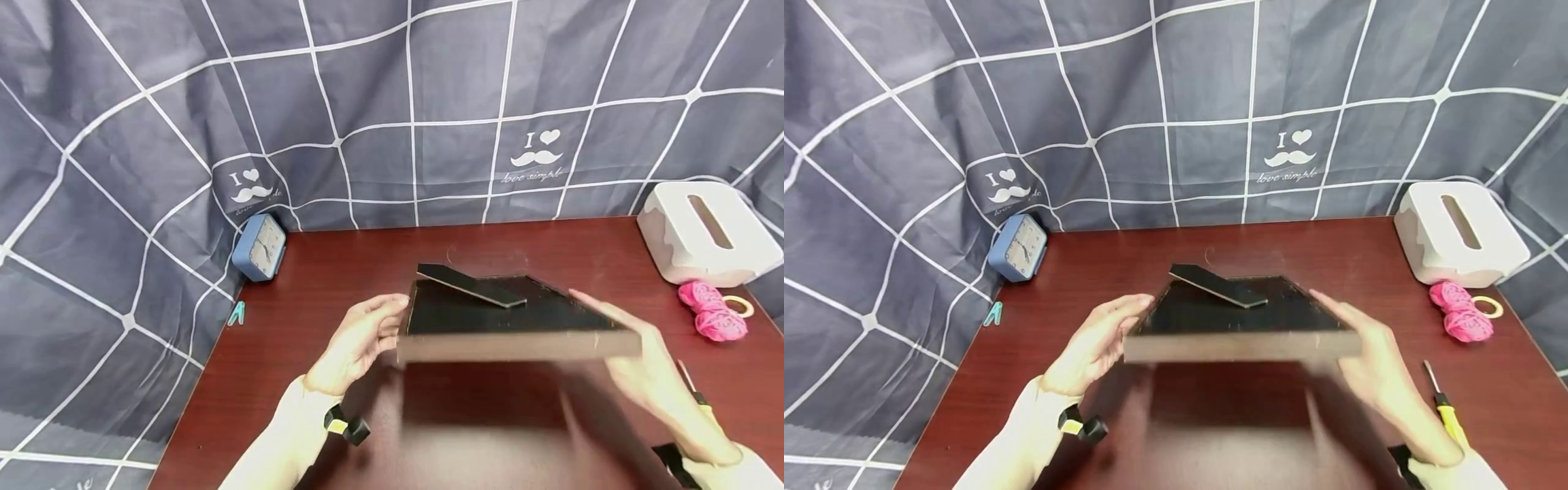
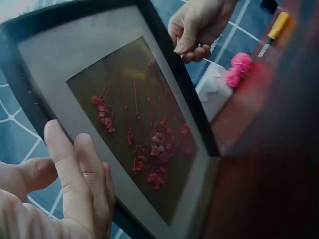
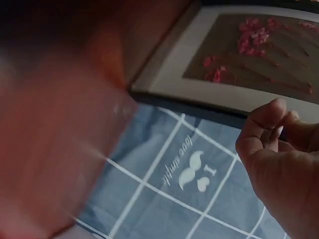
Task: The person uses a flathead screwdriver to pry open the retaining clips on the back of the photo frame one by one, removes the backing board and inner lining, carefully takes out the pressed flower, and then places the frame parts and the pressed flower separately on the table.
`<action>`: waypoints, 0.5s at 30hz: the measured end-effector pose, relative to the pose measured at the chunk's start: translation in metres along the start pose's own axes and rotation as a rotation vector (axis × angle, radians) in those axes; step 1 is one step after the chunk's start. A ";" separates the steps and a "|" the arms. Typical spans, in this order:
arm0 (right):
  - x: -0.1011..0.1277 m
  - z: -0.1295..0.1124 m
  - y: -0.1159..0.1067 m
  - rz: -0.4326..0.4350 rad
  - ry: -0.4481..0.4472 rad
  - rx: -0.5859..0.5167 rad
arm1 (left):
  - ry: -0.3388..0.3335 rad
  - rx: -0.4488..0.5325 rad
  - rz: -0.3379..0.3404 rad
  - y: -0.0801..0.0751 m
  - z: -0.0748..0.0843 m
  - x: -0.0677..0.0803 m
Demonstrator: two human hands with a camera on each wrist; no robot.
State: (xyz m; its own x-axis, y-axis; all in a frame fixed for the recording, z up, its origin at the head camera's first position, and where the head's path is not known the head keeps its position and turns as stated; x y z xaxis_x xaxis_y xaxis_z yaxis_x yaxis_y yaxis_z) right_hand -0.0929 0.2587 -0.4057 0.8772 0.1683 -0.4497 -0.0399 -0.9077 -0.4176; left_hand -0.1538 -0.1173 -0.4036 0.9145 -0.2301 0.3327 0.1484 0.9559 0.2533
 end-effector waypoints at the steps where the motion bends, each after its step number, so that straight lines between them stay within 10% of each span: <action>1: 0.008 -0.001 0.002 -0.028 -0.012 -0.057 | -0.006 -0.014 -0.006 -0.003 -0.005 0.004; 15: 0.032 0.015 0.020 -0.169 0.759 0.130 | -0.025 -0.230 -0.035 -0.026 -0.050 0.006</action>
State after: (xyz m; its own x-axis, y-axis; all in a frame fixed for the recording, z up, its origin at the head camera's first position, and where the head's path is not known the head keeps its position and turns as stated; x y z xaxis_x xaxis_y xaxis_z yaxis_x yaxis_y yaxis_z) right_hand -0.0723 0.2517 -0.4403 0.9614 -0.0513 0.2703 0.1081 -0.8331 -0.5424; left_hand -0.1340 -0.1348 -0.4536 0.8981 -0.2657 0.3505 0.2644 0.9630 0.0525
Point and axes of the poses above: each hand's wrist, its own x-axis away from the middle knuckle, its own y-axis out of the palm, z = x × y, the point moved 3 cm from there along -x, towards the middle knuckle, and after that the axes turned 3 degrees about y, right-handed, at the moved point
